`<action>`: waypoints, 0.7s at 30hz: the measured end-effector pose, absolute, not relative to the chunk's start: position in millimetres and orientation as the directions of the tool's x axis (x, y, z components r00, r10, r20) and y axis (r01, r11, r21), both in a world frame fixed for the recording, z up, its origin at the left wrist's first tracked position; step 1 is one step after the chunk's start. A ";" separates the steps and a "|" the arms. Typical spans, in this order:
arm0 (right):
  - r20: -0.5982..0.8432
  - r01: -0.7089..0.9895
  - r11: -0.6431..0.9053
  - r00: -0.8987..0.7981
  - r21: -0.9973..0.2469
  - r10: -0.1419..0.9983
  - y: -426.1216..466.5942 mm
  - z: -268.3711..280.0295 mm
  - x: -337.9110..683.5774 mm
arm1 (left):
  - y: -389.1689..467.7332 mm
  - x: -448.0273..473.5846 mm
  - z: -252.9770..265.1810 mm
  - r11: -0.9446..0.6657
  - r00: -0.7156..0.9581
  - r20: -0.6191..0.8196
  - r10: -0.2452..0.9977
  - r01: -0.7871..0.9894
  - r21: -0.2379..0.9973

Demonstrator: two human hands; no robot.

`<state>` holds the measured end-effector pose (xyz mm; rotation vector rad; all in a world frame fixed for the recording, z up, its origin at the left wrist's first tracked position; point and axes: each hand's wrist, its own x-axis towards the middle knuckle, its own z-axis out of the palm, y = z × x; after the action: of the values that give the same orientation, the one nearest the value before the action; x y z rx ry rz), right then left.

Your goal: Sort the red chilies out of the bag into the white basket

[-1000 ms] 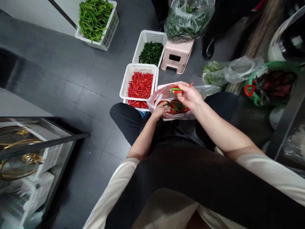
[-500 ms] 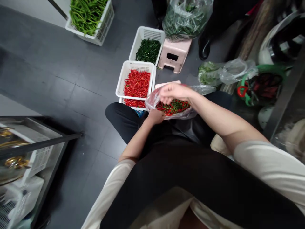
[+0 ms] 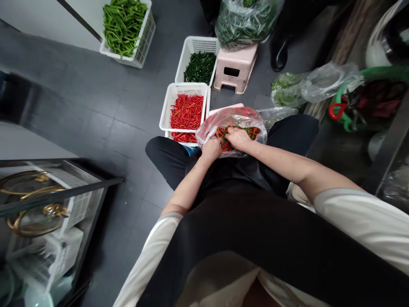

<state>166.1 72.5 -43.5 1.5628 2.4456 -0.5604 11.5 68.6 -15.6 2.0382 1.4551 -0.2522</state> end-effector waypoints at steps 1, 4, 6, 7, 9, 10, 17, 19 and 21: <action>-0.347 0.900 0.380 -0.434 -0.215 0.832 73.4 -43.0 168.0 | 72.2 18.6 -20.9 -0.204 0.373 -0.493 0.786 0.909 0.363; -0.344 0.892 0.380 -0.447 -0.245 0.826 73.5 -41.2 173.4 | 78.7 33.8 -40.5 -0.135 0.337 -0.577 0.744 0.922 0.364; -0.381 0.897 0.345 -0.433 -0.278 0.817 72.1 -40.1 175.1 | 78.4 36.4 -51.3 -0.072 0.322 -0.594 0.737 0.911 0.406; -0.409 0.904 0.315 -0.413 -0.288 0.813 71.2 -39.6 174.7 | 77.1 35.9 -55.0 -0.047 0.322 -0.586 0.744 0.900 0.434; -0.436 0.922 0.261 -0.368 -0.285 0.821 69.6 -38.8 170.2 | 74.1 33.5 -58.5 -0.006 0.306 -0.566 0.766 0.883 0.470; -0.429 0.929 0.247 -0.349 -0.277 0.833 69.2 -38.4 166.1 | 73.2 32.2 -58.7 0.016 0.289 -0.562 0.775 0.879 0.476; -0.396 0.904 0.329 -0.418 -0.273 0.818 86.1 -34.6 136.3 | 80.4 19.5 -52.2 0.077 0.298 -0.623 0.724 0.861 0.502; -0.462 0.898 0.335 -0.435 -0.285 0.773 94.1 -34.3 137.3 | 79.7 15.3 -51.4 0.075 0.261 -0.618 0.742 0.883 0.464; -0.553 0.893 0.332 -0.449 -0.304 0.702 98.9 -35.0 140.4 | 76.7 14.1 -51.3 0.044 0.240 -0.598 0.765 0.906 0.420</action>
<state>140.4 98.9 -35.0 1.4225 2.2798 -0.8327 14.1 76.7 -51.3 1.7432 1.5512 -0.2319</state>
